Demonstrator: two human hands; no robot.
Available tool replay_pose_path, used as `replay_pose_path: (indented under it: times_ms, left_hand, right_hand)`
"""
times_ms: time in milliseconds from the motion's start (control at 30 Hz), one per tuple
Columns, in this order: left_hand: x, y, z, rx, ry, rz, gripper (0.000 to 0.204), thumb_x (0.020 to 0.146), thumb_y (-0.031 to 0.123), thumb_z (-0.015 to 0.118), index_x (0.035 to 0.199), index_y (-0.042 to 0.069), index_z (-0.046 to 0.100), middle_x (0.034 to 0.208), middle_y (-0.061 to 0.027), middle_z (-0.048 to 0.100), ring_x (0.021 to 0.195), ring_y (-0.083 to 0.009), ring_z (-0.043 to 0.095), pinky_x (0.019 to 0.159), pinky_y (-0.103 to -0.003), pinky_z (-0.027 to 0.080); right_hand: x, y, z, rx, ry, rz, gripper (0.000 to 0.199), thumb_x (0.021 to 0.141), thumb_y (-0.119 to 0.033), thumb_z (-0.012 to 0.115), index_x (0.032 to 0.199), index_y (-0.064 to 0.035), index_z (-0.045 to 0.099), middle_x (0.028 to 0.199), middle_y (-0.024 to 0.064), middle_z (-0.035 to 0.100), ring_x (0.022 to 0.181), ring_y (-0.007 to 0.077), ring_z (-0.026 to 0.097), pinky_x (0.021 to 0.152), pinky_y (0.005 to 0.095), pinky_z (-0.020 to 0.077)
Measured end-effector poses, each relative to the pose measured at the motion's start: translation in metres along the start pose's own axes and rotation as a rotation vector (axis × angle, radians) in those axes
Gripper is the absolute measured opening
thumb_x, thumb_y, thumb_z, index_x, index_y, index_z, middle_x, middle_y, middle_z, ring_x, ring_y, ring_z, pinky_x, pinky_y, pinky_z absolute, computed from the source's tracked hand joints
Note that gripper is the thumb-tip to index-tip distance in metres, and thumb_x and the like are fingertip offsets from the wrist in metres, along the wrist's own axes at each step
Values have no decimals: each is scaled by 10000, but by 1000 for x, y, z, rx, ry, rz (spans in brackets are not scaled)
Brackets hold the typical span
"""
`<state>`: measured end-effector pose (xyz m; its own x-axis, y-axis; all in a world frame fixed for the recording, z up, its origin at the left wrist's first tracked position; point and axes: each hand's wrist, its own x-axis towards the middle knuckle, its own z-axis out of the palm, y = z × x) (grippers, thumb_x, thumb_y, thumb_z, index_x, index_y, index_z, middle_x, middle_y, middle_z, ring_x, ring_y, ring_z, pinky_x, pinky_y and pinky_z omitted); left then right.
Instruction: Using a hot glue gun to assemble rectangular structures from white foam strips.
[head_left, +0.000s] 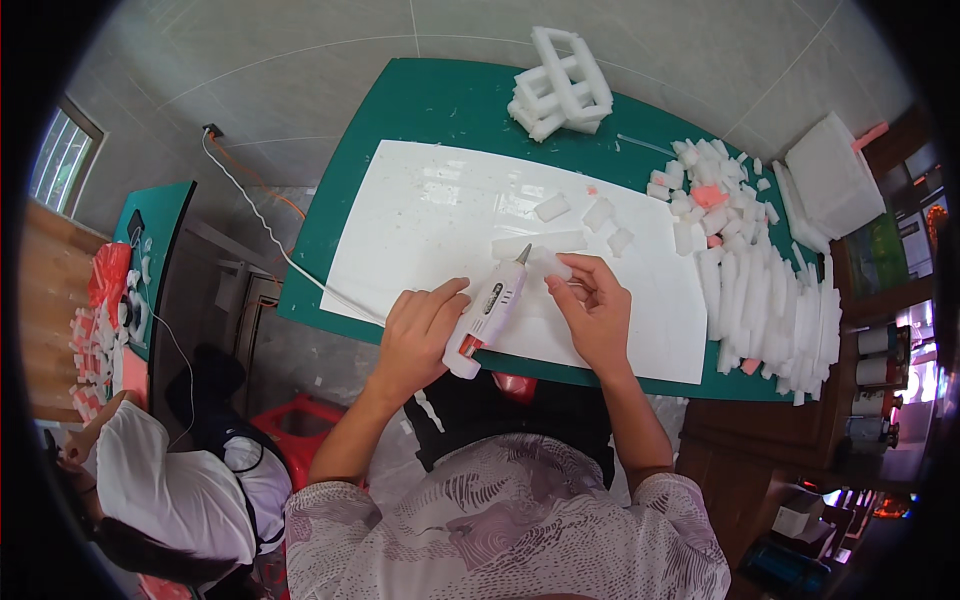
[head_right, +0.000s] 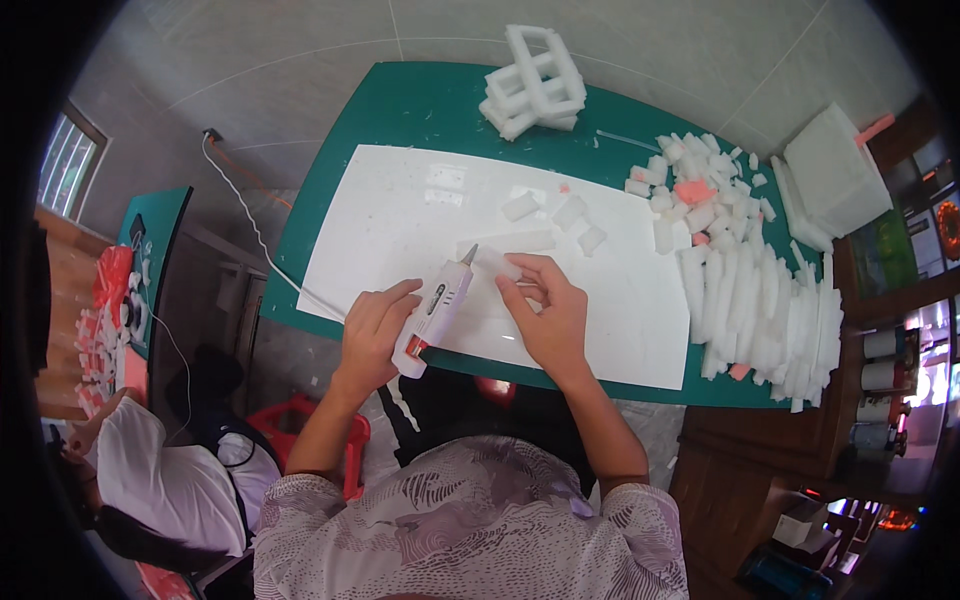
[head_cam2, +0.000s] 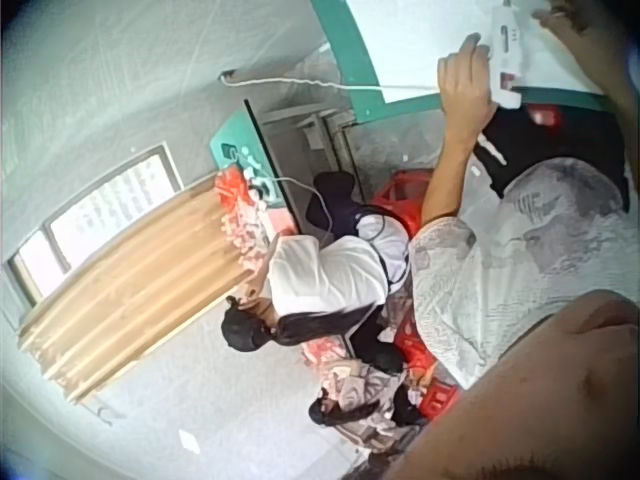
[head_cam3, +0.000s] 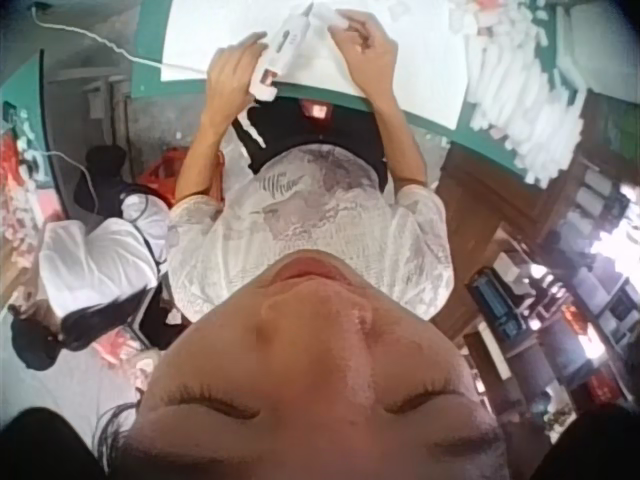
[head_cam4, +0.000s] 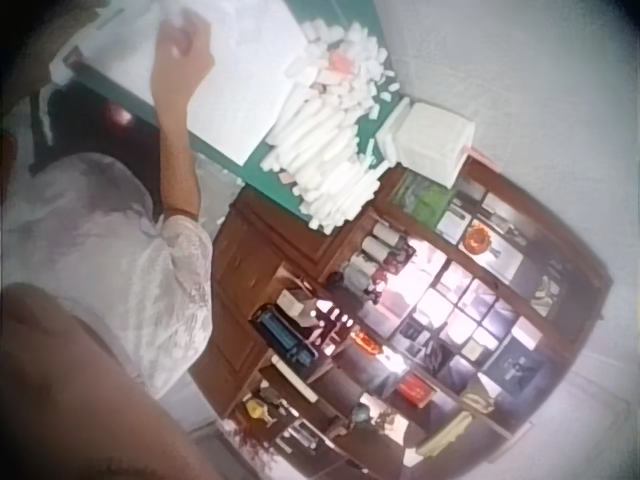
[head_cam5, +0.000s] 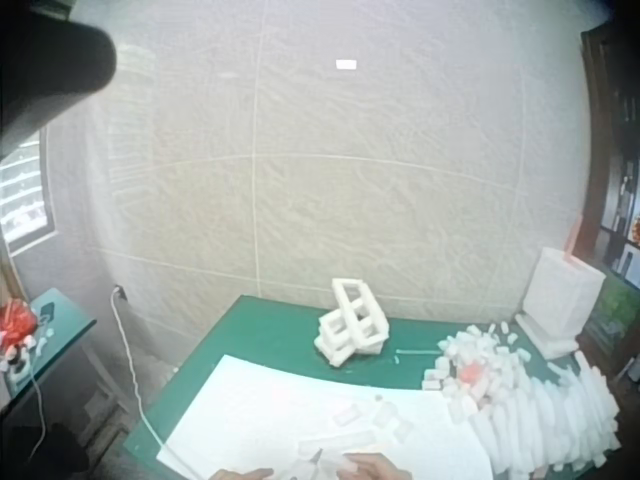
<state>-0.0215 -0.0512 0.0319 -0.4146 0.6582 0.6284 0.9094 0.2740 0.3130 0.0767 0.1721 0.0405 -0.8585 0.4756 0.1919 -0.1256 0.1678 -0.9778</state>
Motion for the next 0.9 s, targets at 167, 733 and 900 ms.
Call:
replay_pose_path:
  times_ms: [167,733,900]
  left_hand:
    - [0,1,1,6,-14,12,390,722,134,709,1071,-24,641,1212,-152,666,808,-268,614,750,-383,468]
    - [2,1,2,-5,-39,44,411,718,127,694,1096,-27,645,1196,-149,673,814,-269,605,748,-390,472]
    - [3,1,2,0,-55,59,404,721,130,691,1091,-26,648,1190,-144,675,807,-266,601,747,-393,471]
  right_hand:
    - [-2,-2,1,-52,11,-19,279,916,24,709,1182,63,633,1082,135,700,918,132,687,803,235,548]
    - [-3,-1,-1,12,2,-5,279,920,20,706,1188,52,638,992,121,728,863,106,672,770,228,516]
    - [-3,-1,-5,104,-37,49,259,946,15,663,1200,42,618,990,137,730,893,134,688,807,247,530]
